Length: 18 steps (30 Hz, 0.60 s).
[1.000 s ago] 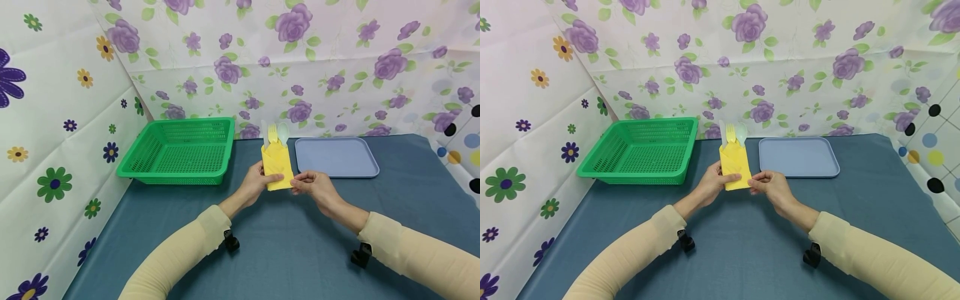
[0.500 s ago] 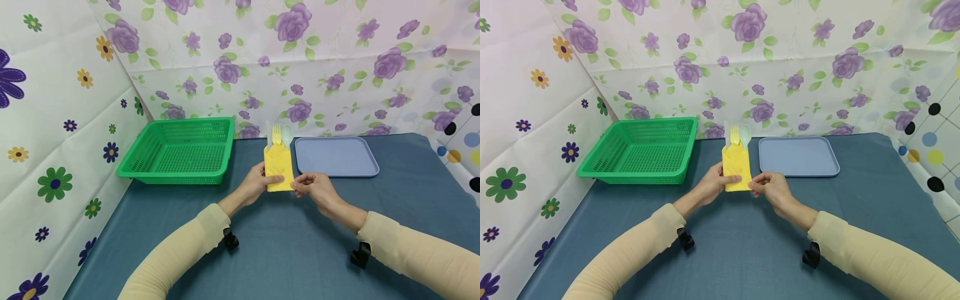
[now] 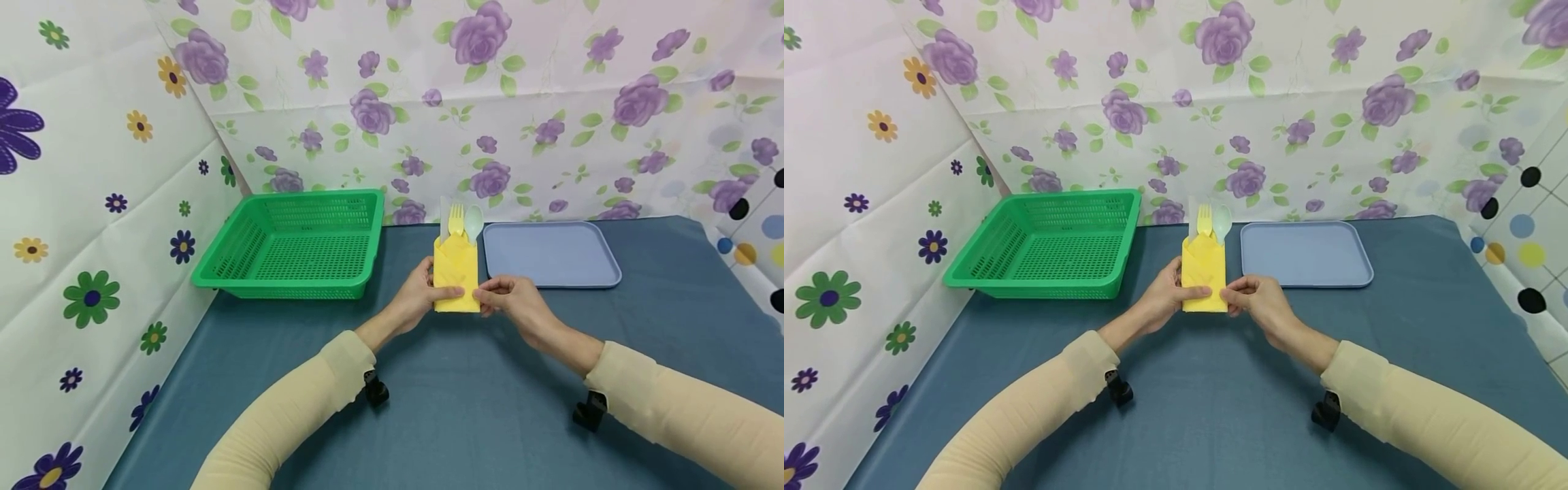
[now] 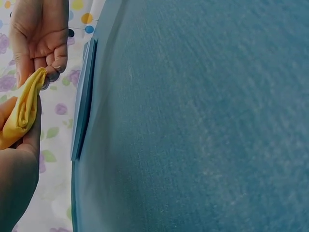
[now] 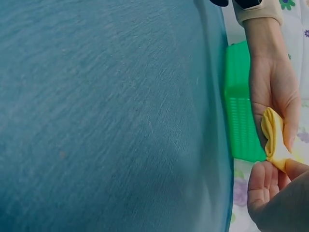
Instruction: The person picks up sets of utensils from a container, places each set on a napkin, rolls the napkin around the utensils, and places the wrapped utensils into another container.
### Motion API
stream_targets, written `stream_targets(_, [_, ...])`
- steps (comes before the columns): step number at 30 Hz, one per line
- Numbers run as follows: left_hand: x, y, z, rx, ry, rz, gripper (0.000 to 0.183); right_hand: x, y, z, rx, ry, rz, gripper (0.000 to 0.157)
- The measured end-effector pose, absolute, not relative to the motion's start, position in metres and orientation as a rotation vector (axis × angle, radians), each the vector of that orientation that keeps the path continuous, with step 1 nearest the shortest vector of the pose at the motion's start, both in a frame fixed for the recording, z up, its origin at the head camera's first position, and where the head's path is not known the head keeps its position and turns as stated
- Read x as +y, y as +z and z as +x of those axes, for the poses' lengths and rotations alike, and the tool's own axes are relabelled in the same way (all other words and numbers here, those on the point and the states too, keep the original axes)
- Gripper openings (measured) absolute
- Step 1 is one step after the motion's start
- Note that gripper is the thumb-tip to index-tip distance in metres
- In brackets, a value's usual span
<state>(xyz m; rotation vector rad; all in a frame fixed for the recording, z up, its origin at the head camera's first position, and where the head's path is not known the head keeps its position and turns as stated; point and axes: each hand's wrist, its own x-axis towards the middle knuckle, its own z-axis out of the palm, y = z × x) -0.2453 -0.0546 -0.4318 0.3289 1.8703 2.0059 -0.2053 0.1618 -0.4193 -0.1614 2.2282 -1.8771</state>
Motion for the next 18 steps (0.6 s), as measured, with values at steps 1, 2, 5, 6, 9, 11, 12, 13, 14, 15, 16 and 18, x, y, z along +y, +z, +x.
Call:
stream_targets(1, [-0.0548, -0.4313, -0.2453, 1.860, 2.007, 0.321, 0.057, 0.1617, -0.4191, -0.2054, 2.225, -1.880, -0.153, 0.028])
stream_targets(2, [-0.0553, -0.4306, -0.2451, 1.850, 2.007, 0.313, 0.058, 0.1616, -0.4190, -0.2055, 2.223, -1.884, -0.144, 0.028])
stream_targets(5, [-0.0572, -0.4281, -0.2446, 1.802, 2.009, 0.321, 0.057, 0.1616, -0.4178, -0.2056, 2.217, -1.897, -0.119, 0.028])
stream_targets(6, [-0.0579, -0.4275, -0.2445, 1.783, 2.014, 0.326, 0.056, 0.1617, -0.4173, -0.2058, 2.213, -1.901, -0.111, 0.029])
stream_targets(9, [-0.0596, -0.4261, -0.2439, 1.739, 2.030, 0.341, 0.055, 0.1624, -0.4156, -0.2065, 2.204, -1.908, -0.106, 0.031])
stream_targets(11, [-0.0601, -0.4262, -0.2433, 1.729, 2.039, 0.344, 0.055, 0.1626, -0.4146, -0.2069, 2.189, -1.916, -0.110, 0.031])
stream_targets(12, [-0.0601, -0.4265, -0.2430, 1.723, 2.046, 0.342, 0.055, 0.1626, -0.4143, -0.2071, 2.181, -1.922, -0.115, 0.031])
stream_targets(13, [-0.0600, -0.4270, -0.2426, 1.719, 2.051, 0.340, 0.054, 0.1625, -0.4141, -0.2074, 2.173, -1.930, -0.120, 0.031])
stream_targets(14, [-0.0598, -0.4274, -0.2422, 1.715, 2.058, 0.338, 0.054, 0.1623, -0.4140, -0.2076, 2.164, -1.940, -0.125, 0.031])
stream_targets(15, [-0.0596, -0.4279, -0.2419, 1.712, 2.065, 0.335, 0.054, 0.1619, -0.4139, -0.2078, 2.156, -1.950, -0.128, 0.031])
stream_targets(16, [-0.0594, -0.4284, -0.2416, 1.708, 2.071, 0.335, 0.054, 0.1615, -0.4140, -0.2080, 2.150, -1.958, -0.133, 0.031])
stream_targets(18, [-0.0590, -0.4285, -0.2409, 1.702, 2.085, 0.332, 0.053, 0.1607, -0.4141, -0.2083, 2.147, -1.973, -0.140, 0.030])
